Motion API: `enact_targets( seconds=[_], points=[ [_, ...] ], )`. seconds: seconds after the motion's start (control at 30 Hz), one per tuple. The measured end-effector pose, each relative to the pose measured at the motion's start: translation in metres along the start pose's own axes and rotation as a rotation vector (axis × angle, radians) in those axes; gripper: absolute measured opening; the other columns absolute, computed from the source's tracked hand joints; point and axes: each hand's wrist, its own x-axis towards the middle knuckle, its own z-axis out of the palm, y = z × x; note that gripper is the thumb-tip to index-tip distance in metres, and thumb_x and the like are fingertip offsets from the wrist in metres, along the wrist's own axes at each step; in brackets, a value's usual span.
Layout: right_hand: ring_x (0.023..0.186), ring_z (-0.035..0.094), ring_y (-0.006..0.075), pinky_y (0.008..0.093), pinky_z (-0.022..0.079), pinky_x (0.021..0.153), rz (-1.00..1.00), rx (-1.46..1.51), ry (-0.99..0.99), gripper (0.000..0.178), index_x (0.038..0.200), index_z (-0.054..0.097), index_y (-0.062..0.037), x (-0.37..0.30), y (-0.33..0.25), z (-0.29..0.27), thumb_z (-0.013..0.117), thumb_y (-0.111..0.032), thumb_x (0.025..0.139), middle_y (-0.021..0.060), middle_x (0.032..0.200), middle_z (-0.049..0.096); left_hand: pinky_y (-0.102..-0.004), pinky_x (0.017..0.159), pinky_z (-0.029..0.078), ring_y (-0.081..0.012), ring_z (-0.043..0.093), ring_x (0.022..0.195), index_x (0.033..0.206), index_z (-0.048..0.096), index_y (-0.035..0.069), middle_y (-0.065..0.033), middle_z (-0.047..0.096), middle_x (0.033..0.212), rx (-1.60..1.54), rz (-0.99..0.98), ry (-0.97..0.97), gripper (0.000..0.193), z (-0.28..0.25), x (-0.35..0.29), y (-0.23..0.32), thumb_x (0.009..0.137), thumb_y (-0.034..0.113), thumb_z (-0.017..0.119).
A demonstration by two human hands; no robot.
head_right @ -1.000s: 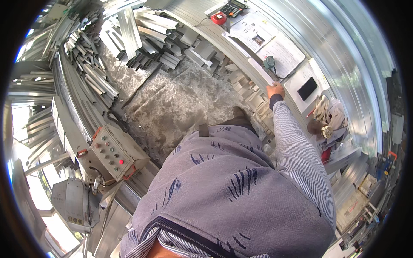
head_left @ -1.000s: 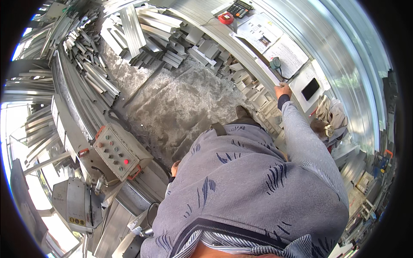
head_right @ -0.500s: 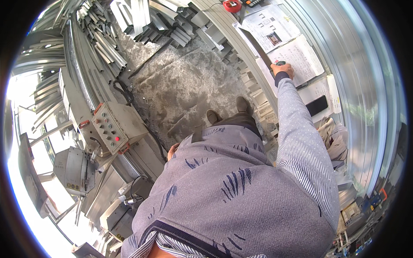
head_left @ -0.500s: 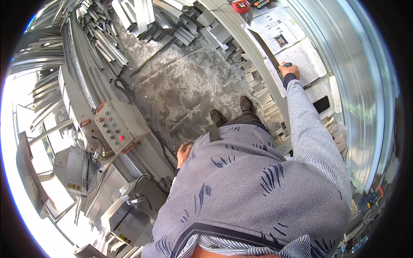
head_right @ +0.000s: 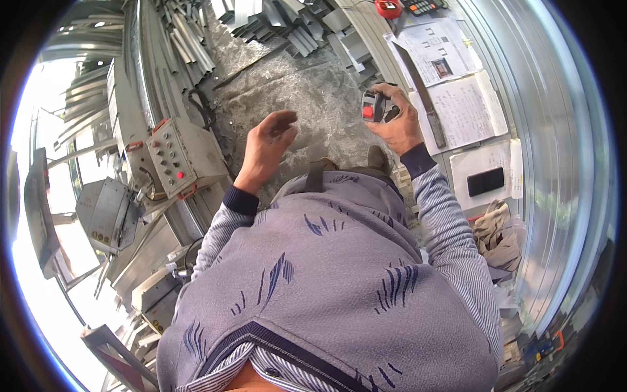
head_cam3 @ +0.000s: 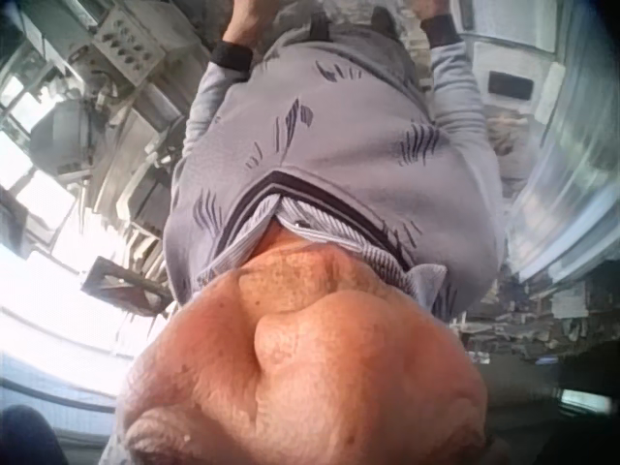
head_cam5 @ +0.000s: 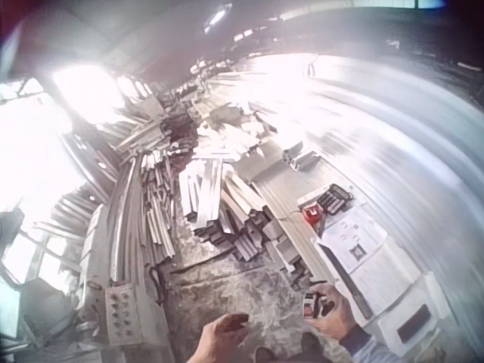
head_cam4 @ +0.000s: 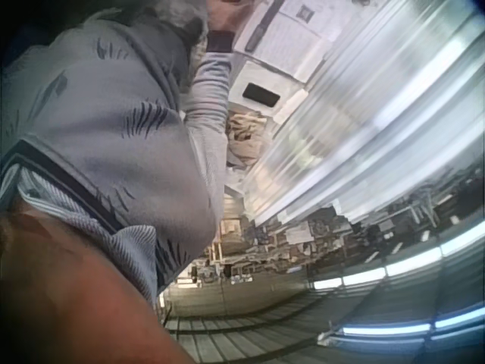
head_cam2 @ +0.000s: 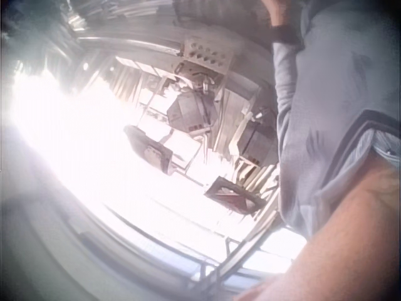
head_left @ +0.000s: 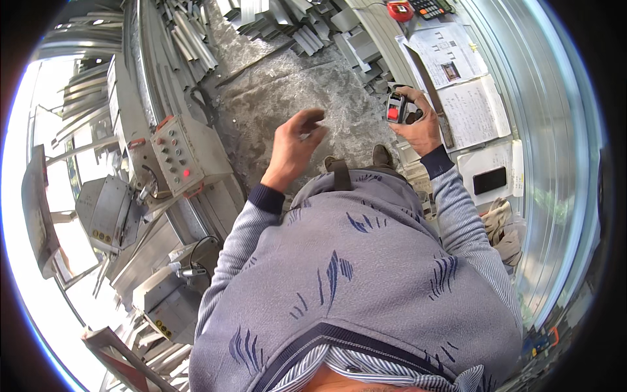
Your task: The person operates a metal cutting saw to cut aluminum profiles to length. They load each profile into the saw, activate the cut, remove the cut piece, mark it with a marker, and place it on a nearby table. The person also measures a profile with a tape measure and records information on a clipboard.
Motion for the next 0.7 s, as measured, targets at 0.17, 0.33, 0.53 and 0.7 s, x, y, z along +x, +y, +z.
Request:
enact_targets(
  seconds=[0.17,0.33,0.53,0.7],
  points=[
    [0.121,0.061,0.0308,0.0376,0.049,0.103,-0.212,-0.123,-0.116,0.065,0.129,0.061,-0.0050,-0.003,-0.045,0.039,0.081,0.002,0.068,0.0142,0.129,0.063,-0.0360,0.081,0.056,-0.0244,0.070,0.090,0.114,0.068,0.003,-0.0147,0.072,0.105,0.113,0.211,-0.032,0.031,0.020,0.013,0.029,0.084,0.008,0.074],
    [0.120,0.060,0.0344,0.0421,0.046,0.105,-0.175,-0.135,-0.260,0.058,0.128,0.062,-0.0020,-0.019,-0.052,0.050,0.081,-0.005,0.073,0.0180,0.127,0.063,-0.0378,0.072,0.054,-0.0269,0.070,0.080,0.098,0.071,0.006,-0.0130,0.072,0.087,0.033,0.099,-0.107,0.029,0.017,0.000,0.008,0.075,0.020,0.080],
    [0.119,0.060,0.0335,0.0412,0.045,0.104,-0.184,-0.090,-0.451,0.058,0.129,0.062,-0.0014,-0.026,-0.041,0.050,0.077,-0.003,0.073,0.0174,0.126,0.062,-0.0379,0.071,0.053,-0.0256,0.071,0.081,0.087,0.075,0.007,-0.0104,0.074,0.085,0.014,0.150,-0.169,0.023,0.021,-0.005,-0.020,0.071,0.021,0.081],
    [0.118,0.060,0.0328,0.0402,0.044,0.104,-0.253,-0.049,-0.566,0.053,0.125,0.063,-0.0016,-0.018,-0.040,0.052,0.076,-0.002,0.074,0.0162,0.125,0.062,-0.0374,0.075,0.053,-0.0248,0.071,0.084,0.091,0.076,0.006,-0.0098,0.075,0.087,-0.071,0.117,-0.192,0.023,0.023,-0.012,-0.030,0.073,0.020,0.080]
  ],
)
